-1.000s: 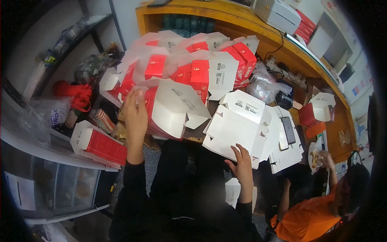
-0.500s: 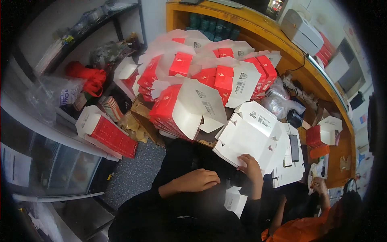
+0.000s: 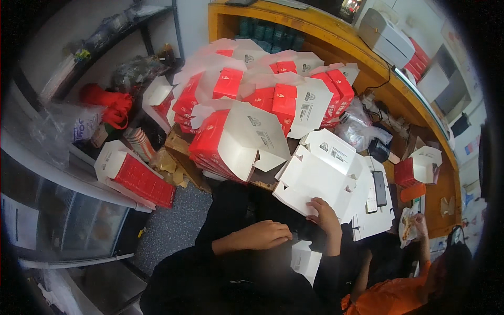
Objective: The person repeatedly picks up flat, red and white cardboard pieces from a pile on a counter. They fold the pieces into rectangular boxes by hand and place the finished boxes into a growing stack.
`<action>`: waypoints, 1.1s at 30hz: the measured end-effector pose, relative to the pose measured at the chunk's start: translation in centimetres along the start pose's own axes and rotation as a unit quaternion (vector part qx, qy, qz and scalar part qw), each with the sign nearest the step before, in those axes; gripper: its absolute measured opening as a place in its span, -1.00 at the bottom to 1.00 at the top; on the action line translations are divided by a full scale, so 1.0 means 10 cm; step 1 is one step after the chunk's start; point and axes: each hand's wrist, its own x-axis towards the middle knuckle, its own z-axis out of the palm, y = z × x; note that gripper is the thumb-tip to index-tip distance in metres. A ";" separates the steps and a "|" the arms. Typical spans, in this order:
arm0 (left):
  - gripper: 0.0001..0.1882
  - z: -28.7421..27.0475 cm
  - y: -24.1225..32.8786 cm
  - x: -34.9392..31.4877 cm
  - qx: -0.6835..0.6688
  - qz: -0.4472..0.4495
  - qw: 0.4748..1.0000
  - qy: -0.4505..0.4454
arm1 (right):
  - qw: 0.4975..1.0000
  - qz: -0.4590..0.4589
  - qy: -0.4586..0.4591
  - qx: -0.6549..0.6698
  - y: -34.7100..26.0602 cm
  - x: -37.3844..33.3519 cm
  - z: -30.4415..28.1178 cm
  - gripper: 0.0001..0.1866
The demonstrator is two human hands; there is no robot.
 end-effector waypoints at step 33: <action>-0.71 0.21 -0.33 0.78 0.162 0.065 0.981 0.088 | 0.971 0.001 -0.013 0.240 0.35 0.21 -0.15 -0.79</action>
